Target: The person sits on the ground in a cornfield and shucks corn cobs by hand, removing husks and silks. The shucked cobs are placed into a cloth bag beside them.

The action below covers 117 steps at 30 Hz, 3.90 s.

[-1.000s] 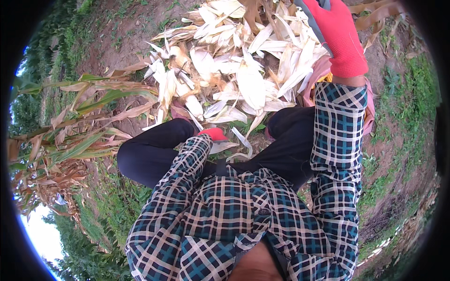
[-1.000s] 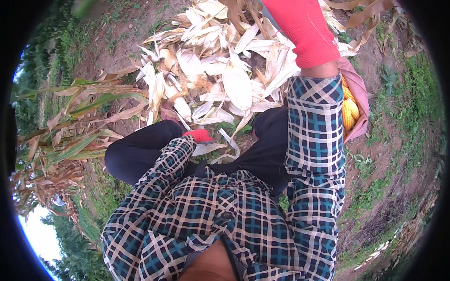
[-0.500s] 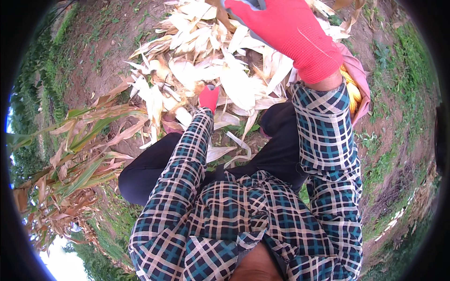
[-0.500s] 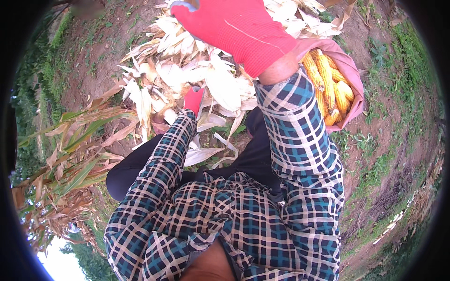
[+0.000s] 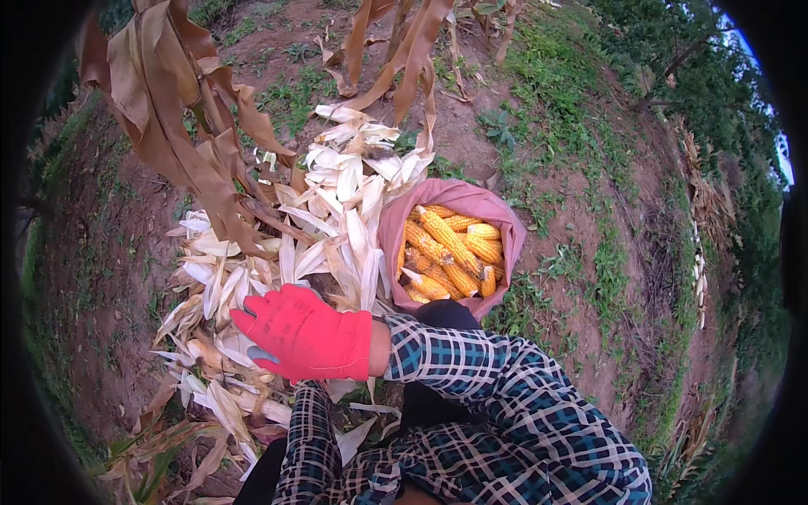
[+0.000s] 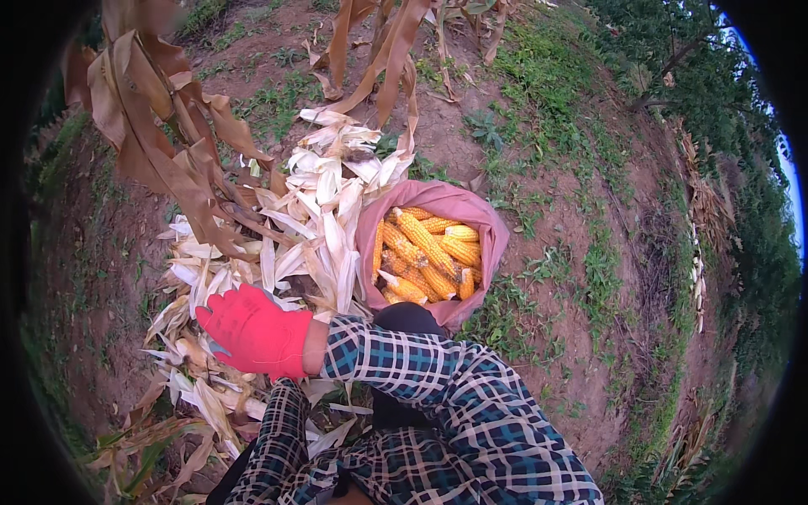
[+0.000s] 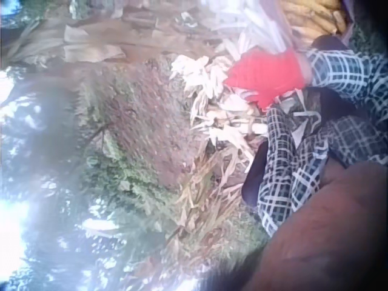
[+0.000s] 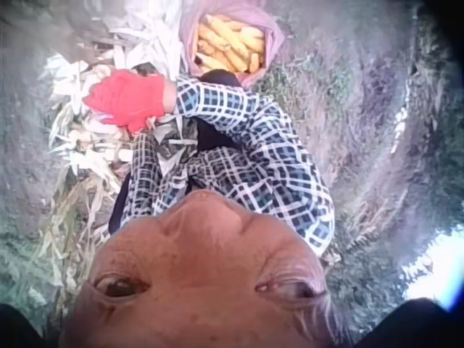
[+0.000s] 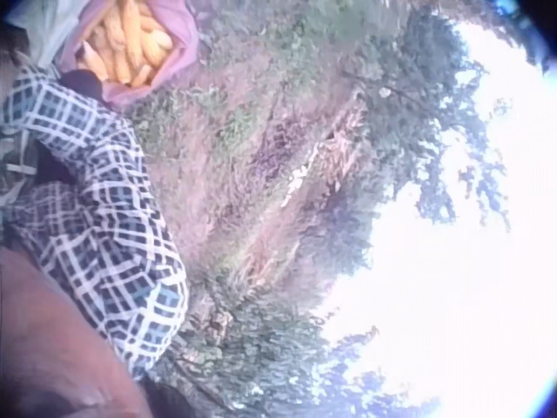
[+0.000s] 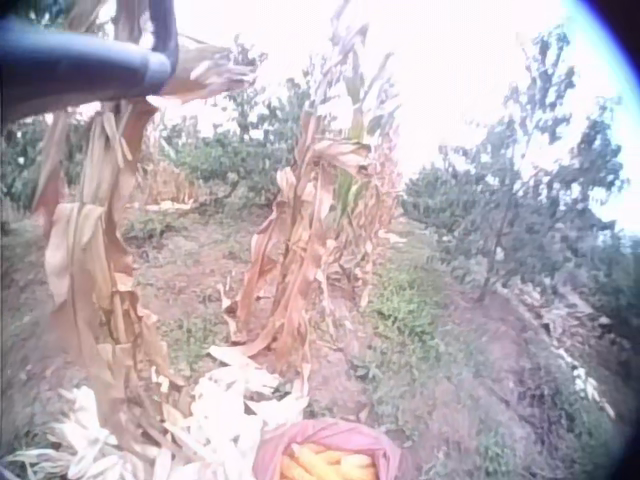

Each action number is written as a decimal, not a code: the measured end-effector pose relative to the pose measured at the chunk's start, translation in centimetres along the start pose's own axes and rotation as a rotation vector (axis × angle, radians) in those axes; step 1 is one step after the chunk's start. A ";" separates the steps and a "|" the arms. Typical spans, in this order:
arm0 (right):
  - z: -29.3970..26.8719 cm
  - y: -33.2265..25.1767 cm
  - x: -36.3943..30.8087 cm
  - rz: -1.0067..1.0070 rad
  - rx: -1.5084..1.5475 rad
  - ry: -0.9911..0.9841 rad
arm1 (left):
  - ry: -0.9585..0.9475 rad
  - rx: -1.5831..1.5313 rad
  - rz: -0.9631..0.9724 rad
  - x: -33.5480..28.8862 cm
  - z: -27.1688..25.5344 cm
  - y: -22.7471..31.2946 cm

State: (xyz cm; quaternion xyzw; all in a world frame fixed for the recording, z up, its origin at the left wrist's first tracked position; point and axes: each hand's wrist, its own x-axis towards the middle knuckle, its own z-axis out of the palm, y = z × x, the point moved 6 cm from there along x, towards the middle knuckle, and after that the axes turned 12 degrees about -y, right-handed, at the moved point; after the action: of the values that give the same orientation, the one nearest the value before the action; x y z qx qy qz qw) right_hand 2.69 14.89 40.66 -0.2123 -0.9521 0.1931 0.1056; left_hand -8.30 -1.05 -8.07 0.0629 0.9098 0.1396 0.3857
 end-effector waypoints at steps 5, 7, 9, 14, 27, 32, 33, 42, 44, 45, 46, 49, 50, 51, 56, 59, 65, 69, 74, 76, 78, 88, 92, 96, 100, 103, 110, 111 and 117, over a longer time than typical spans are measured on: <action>0.8 -0.7 -0.8 -0.037 -0.090 -0.004 | -0.106 -0.175 0.129 0.3 -1.8 1.7; 0.7 -1.5 -0.5 -0.087 -0.084 -0.002 | -0.168 -0.324 0.186 0.0 -3.0 1.8; 0.2 -1.6 -0.8 -0.090 -0.072 0.033 | -0.287 -0.483 0.247 -1.4 -4.1 2.8; 0.6 -2.3 -0.4 -0.218 -0.048 0.219 | -0.617 -0.829 0.272 -8.8 -7.0 3.2; 0.3 -2.1 3.6 -0.137 0.047 0.122 | -0.694 -1.091 0.564 -23.6 -23.5 8.5; -2.5 -1.3 3.5 -0.035 0.181 0.359 | -0.545 -0.965 0.863 -23.1 -34.3 8.4; -3.3 -0.9 3.3 -0.035 0.193 0.335 | -0.544 -0.956 0.908 -23.1 -35.7 8.9; 0.0 -5.4 1.5 -0.302 -0.049 0.074 | -0.618 -1.020 0.935 -23.8 -35.6 8.9; 1.1 -6.8 1.1 -0.352 -0.120 0.108 | -0.630 -1.023 0.916 -23.8 -35.2 8.4; 1.7 -7.1 1.0 -0.425 -0.152 0.150 | -0.636 -1.029 0.909 -23.8 -35.1 8.2; 2.1 -7.4 0.9 -0.499 -0.184 0.191 | -0.644 -1.031 0.902 -23.7 -35.1 8.0; 2.0 -7.6 1.8 -0.521 0.027 0.146 | -0.650 -1.021 0.895 -23.7 -35.7 7.5; 2.4 -7.3 2.3 -0.489 0.088 0.153 | -0.658 -1.023 0.899 -23.8 -35.9 7.4; 3.0 -6.7 2.7 -0.456 0.149 0.159 | -0.665 -1.034 0.904 -23.8 -36.2 7.5; 5.8 -5.4 5.3 -0.221 0.630 0.318 | -0.752 -0.999 0.977 -25.0 -37.4 12.1; 5.7 -7.2 6.6 -0.294 2.082 -0.124 | -0.828 -1.018 0.985 -26.9 -36.0 13.9; 5.7 -7.4 8.1 -0.050 1.637 0.012 | -0.986 -1.156 0.799 -25.2 -35.0 13.6; 6.1 -7.3 9.1 -0.126 1.549 0.118 | -0.923 -0.975 0.907 -23.8 -35.8 13.2; 5.6 -7.5 10.5 -0.080 1.462 0.158 | -0.604 -0.714 0.910 -22.3 -37.6 11.6; 6.5 -7.9 10.4 0.103 1.848 -0.122 | -0.431 -0.555 0.901 -19.4 -37.9 10.2; 6.3 -5.2 9.7 0.191 1.707 -0.012 | -0.398 -0.616 1.008 -23.8 -37.4 14.1; 7.1 -6.1 8.4 -0.269 1.440 0.048 | -0.778 -0.640 0.905 -27.8 -37.2 13.5; 7.8 -6.0 9.3 -0.023 1.774 0.063 | -0.522 -0.642 1.007 -26.6 -37.7 13.6; 10.3 -6.9 9.5 -0.073 1.866 -0.082 | 0.020 -0.282 1.060 -24.8 -40.5 13.3; 17.0 -8.2 6.2 0.327 1.694 -0.624 | 0.168 -0.444 1.013 -23.2 -43.5 12.0; 19.4 -8.1 5.8 -0.254 0.508 -0.771 | 0.256 -0.458 0.942 -22.6 -45.0 11.0; 7.4 -9.9 5.6 -0.012 0.830 -0.330 | 0.404 -0.249 0.886 -24.9 -45.0 10.4; 6.2 -9.3 6.3 0.000 1.028 -0.192 | 0.444 -0.191 0.887 -25.4 -44.8 10.4; 3.9 -7.5 7.4 0.020 1.053 0.236 | 0.395 -0.167 0.947 -27.1 -42.9 12.0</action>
State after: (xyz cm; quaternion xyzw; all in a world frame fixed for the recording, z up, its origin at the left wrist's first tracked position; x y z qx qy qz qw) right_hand -7.71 10.63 41.12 -0.1599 -0.7063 0.6199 0.3022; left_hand -20.29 -4.41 42.53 0.4092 0.8228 0.3802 0.1047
